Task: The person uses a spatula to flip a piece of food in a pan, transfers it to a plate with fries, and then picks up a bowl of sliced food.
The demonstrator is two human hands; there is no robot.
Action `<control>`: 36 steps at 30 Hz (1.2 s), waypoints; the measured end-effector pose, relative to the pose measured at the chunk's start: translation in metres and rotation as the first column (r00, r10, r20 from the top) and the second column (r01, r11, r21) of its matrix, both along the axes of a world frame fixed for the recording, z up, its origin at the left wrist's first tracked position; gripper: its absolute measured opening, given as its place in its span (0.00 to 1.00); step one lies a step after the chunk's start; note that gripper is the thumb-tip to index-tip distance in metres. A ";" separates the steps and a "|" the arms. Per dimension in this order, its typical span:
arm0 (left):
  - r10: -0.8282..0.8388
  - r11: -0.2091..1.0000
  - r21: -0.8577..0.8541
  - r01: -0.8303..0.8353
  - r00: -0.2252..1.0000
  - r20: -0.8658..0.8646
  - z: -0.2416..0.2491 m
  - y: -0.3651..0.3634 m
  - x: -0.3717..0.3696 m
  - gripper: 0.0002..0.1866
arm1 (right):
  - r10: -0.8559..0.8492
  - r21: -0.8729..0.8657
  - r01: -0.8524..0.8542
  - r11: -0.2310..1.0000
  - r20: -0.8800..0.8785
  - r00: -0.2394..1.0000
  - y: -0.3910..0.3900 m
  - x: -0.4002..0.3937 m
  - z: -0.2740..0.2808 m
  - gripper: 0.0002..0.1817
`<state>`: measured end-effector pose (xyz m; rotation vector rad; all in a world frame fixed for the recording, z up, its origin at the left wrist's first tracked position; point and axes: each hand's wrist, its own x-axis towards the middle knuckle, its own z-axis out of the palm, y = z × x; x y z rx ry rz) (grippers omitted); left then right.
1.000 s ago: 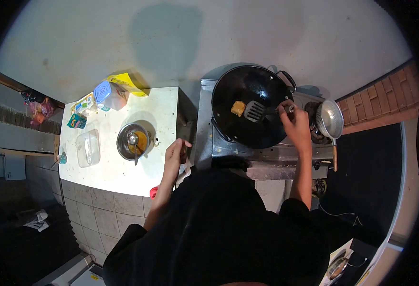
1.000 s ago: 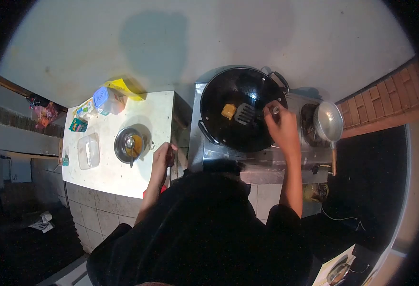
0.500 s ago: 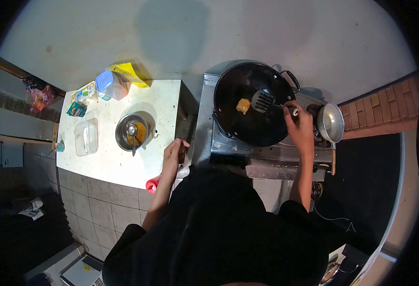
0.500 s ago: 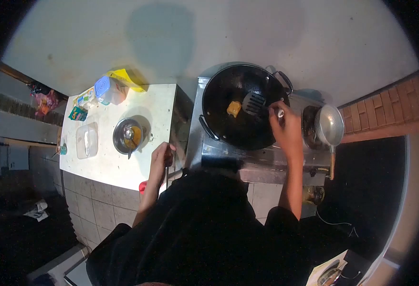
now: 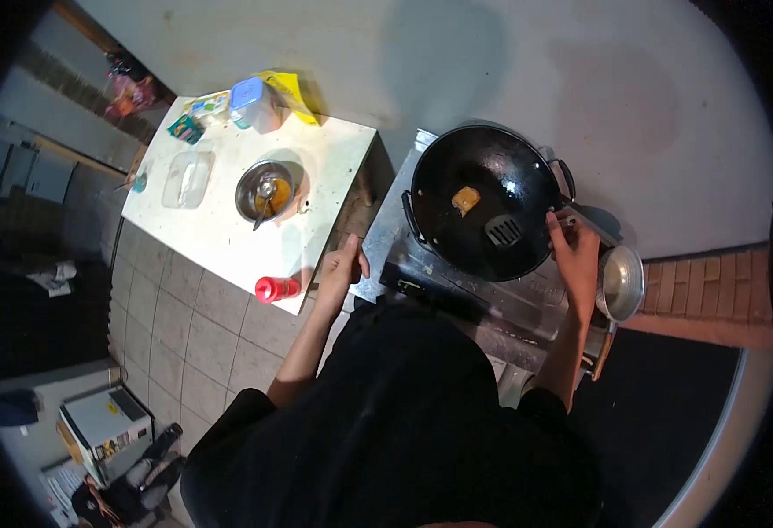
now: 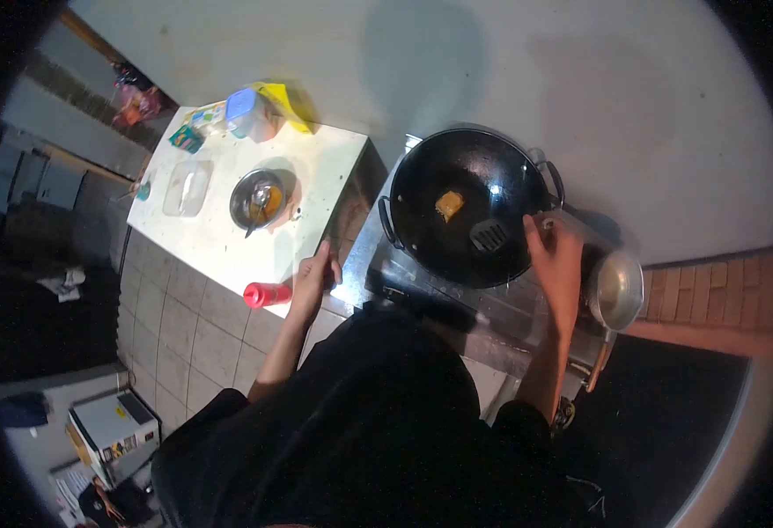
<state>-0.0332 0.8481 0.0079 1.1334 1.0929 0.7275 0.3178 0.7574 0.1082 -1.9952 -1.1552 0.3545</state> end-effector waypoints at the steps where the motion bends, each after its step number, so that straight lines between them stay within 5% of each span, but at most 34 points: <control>1: 0.020 1.000 0.004 -0.020 1.000 -0.007 -0.001 -0.006 0.002 0.34 | 0.043 0.007 -0.043 0.999 0.000 0.999 0.000 0.002 0.001 0.11; 8: 0.021 1.000 0.004 -0.020 0.995 -0.100 -0.001 -0.042 0.016 0.35 | 0.178 -0.001 -0.179 0.984 -0.054 0.983 0.002 0.006 0.006 0.11; 10: 0.053 0.998 0.023 -0.051 0.996 -0.074 -0.003 -0.053 0.019 0.35 | 0.294 0.044 -0.298 0.954 0.072 0.953 0.006 0.009 0.002 0.09; 13: 0.162 0.987 -0.012 -0.163 0.985 -0.058 -0.005 -0.071 0.025 0.33 | 0.315 0.039 -0.315 0.948 0.013 0.949 0.008 0.010 -0.004 0.09; 22: 0.140 0.987 -0.076 -0.141 0.990 -0.016 -0.012 -0.092 0.029 0.23 | 0.427 0.094 -0.417 0.904 -0.135 0.894 0.015 0.021 -0.009 0.11; 27: 0.149 0.983 -0.108 -0.149 0.989 -0.012 -0.008 -0.083 0.038 0.21 | 0.358 -0.004 -0.386 0.923 -0.366 0.859 0.017 0.023 -0.017 0.14; 29: 0.143 0.984 -0.102 -0.147 0.989 -0.042 -0.001 -0.076 0.040 0.31 | 0.307 0.079 -0.308 0.948 -0.477 0.823 0.017 0.024 -0.031 0.17; 36: 0.097 0.994 -0.055 -0.099 0.995 -0.027 -0.015 -0.052 0.029 0.32 | 0.032 -0.037 -0.057 0.998 -0.484 0.875 0.010 0.035 -0.056 0.23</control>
